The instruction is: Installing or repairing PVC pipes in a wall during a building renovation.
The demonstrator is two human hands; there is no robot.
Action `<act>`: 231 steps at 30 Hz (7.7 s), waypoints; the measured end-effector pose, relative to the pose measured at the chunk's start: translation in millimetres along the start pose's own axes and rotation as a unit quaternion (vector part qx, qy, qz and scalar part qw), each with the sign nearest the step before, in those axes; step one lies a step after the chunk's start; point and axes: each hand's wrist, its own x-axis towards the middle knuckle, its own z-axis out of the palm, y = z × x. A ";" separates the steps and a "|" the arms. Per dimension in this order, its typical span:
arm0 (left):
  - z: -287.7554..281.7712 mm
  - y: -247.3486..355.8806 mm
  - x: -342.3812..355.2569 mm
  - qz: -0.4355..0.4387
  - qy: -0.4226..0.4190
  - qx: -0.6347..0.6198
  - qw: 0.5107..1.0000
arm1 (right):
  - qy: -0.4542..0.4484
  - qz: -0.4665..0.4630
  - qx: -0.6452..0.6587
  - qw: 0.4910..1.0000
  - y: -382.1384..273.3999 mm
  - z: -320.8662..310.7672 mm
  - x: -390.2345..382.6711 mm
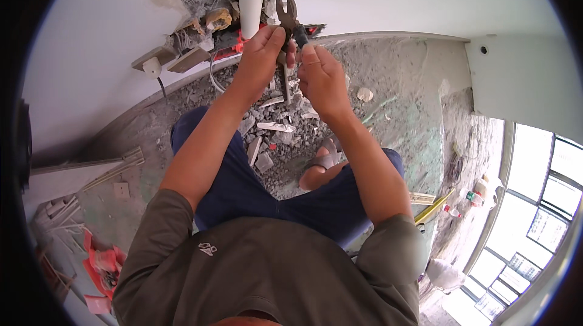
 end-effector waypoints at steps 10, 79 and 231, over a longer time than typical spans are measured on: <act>1.3 0.0 -8.3 -0.041 0.037 -0.012 0.998 | 0.025 0.028 -0.024 0.999 -8.0 11.8 -10.8; -30.9 25.9 -12.2 0.044 0.110 -0.091 0.989 | -0.045 -0.004 -0.183 0.982 -3.3 17.4 0.5; -56.9 36.8 -18.4 0.029 0.002 -0.084 0.996 | -0.234 0.013 -0.098 0.967 -17.0 11.9 16.9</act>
